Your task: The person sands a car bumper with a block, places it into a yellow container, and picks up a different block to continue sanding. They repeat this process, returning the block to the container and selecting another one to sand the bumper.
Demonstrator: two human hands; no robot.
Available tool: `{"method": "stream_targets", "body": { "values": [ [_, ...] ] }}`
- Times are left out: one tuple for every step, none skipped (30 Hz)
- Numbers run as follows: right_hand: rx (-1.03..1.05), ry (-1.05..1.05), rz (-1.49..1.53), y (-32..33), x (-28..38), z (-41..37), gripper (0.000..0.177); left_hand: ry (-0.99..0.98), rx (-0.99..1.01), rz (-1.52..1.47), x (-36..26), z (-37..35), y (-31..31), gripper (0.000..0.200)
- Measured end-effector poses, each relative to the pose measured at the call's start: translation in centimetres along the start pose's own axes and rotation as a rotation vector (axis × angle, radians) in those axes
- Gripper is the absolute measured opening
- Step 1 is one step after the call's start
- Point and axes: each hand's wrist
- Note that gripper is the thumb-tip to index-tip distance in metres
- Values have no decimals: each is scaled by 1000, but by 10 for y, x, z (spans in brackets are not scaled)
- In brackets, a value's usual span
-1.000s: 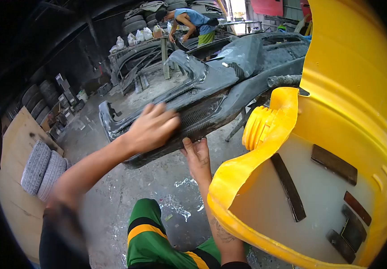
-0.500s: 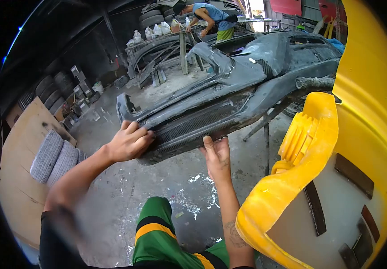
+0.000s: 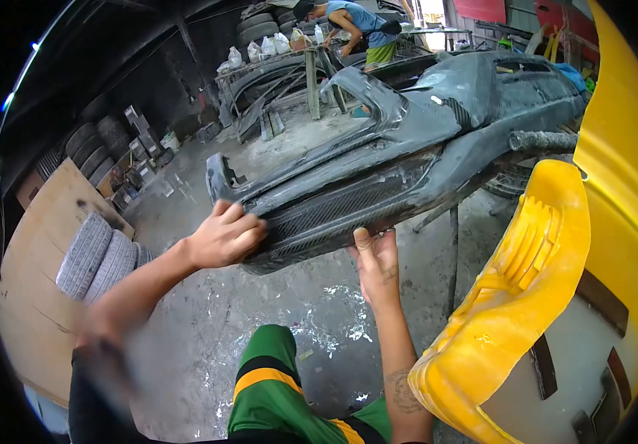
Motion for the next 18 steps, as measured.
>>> {"method": "stream_targets", "body": {
  "values": [
    [6,25,16,-5,0,2,54,-20,-40,-18,4,14,-1,25],
    [2,53,32,-6,1,1,54,-8,-52,-66,10,53,0,27],
    [-8,59,27,-3,0,2,54,-19,-102,-73,19,94,-3,27],
    [-38,33,24,0,-2,4,54,-27,-187,-89,26,130,-9,26],
    [-61,5,21,2,-5,6,53,-47,-183,-82,32,160,-12,24],
    [-20,14,18,5,-5,8,52,-58,-182,-70,35,177,-14,24],
    [-22,13,8,5,-8,9,52,-52,-190,-71,33,166,-14,24],
    [-9,8,4,7,-9,8,51,-31,-228,-78,26,148,-13,24],
    [5,12,6,10,-5,7,49,-18,-263,-79,18,129,-12,24],
    [-18,15,3,7,-4,5,50,15,-168,-69,9,94,-11,23],
    [-22,29,9,6,-2,6,50,44,-69,-56,2,50,-10,22],
    [-3,29,14,6,-3,5,50,51,-15,-38,-5,5,-12,22],
    [17,34,19,5,-3,5,51,54,39,-17,-5,-18,-14,21],
    [6,22,13,5,-4,5,51,46,38,-15,0,-4,-12,21],
    [8,22,10,3,-4,6,51,-3,-31,-35,7,21,-8,22],
    [-5,29,27,0,-5,9,49,-52,-102,-53,14,49,-7,22],
    [-17,39,46,0,-6,11,47,-56,-160,-23,18,87,-13,23],
    [-52,8,58,0,-8,12,45,-64,-113,-59,25,125,-9,22]
  ]
}}
Point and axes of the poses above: each hand's wrist, its own z-axis towards the middle knuckle, its own y-axis out of the back of the hand, x = y × z, and after that the axes turned 13 degrees about -y, right-handed
